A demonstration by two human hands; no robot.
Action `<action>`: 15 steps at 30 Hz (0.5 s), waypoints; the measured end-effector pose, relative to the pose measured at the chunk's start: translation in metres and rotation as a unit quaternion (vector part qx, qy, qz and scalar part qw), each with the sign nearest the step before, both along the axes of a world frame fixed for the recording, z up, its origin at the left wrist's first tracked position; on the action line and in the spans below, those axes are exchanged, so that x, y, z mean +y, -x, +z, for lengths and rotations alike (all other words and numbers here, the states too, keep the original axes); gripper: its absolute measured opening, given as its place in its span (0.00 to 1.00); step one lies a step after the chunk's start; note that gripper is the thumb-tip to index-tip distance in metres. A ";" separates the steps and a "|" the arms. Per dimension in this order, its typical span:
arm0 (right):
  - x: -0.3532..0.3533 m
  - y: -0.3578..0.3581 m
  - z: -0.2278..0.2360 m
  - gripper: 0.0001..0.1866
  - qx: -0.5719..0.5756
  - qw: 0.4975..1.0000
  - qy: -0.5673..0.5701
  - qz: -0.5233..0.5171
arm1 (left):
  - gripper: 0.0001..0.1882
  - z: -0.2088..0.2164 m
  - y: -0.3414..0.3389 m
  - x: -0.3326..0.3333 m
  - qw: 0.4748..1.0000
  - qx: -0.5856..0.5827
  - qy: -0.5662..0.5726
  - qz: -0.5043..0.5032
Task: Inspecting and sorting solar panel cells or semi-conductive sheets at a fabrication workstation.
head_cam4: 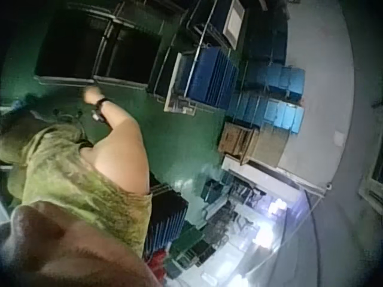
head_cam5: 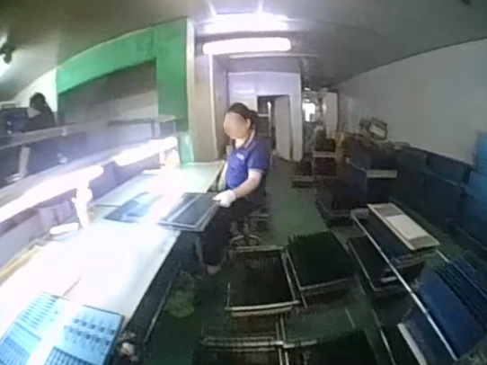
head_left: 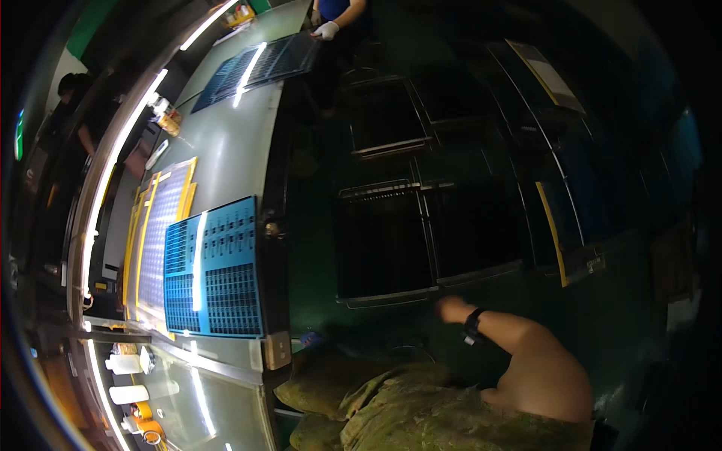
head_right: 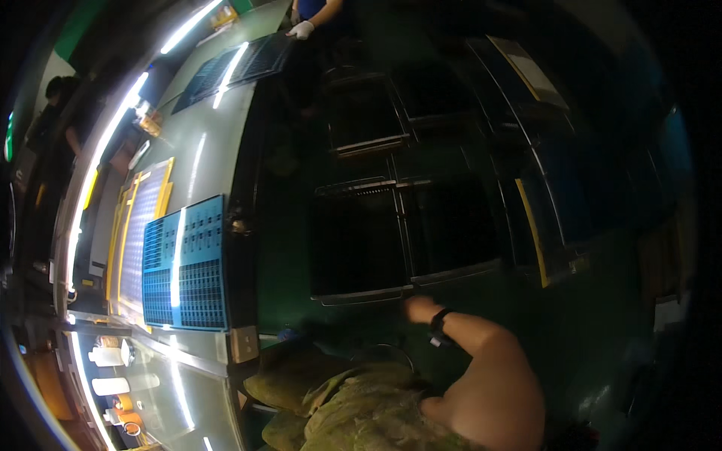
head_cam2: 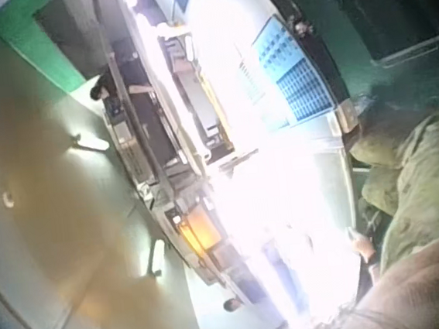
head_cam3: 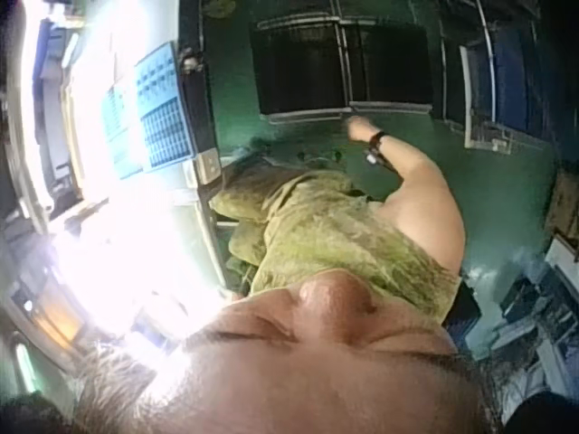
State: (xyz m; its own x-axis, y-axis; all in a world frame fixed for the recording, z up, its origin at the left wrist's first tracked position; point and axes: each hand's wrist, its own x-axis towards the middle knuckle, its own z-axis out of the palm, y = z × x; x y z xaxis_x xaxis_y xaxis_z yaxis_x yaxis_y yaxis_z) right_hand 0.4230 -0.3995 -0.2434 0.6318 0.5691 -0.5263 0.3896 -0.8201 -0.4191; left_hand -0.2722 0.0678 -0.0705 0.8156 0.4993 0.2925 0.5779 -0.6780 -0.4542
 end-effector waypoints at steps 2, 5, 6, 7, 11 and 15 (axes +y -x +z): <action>-0.057 -0.020 -0.018 0.09 0.032 0.948 -0.041 -0.315 | 0.32 0.021 0.008 -0.002 1.000 0.011 0.021 -0.006; -0.116 -0.061 -0.065 0.08 -0.104 0.890 -0.053 -0.442 | 0.32 0.063 0.010 -0.012 0.998 0.027 0.052 -0.007; -0.117 -0.079 -0.066 0.09 -0.094 0.876 -0.078 -0.468 | 0.32 0.077 0.012 -0.019 0.998 0.033 0.058 -0.002; -0.118 -0.095 -0.074 0.10 -0.101 0.868 -0.093 -0.477 | 0.32 0.091 0.010 -0.021 0.997 0.037 0.066 -0.001; -0.095 -0.137 -0.097 0.15 -0.176 0.887 0.008 -0.427 | 0.31 0.141 0.011 -0.043 0.995 0.051 0.088 0.018; -0.085 -0.158 -0.132 0.16 -0.088 0.867 0.082 -0.483 | 0.31 0.190 -0.003 -0.054 0.992 0.060 0.110 0.029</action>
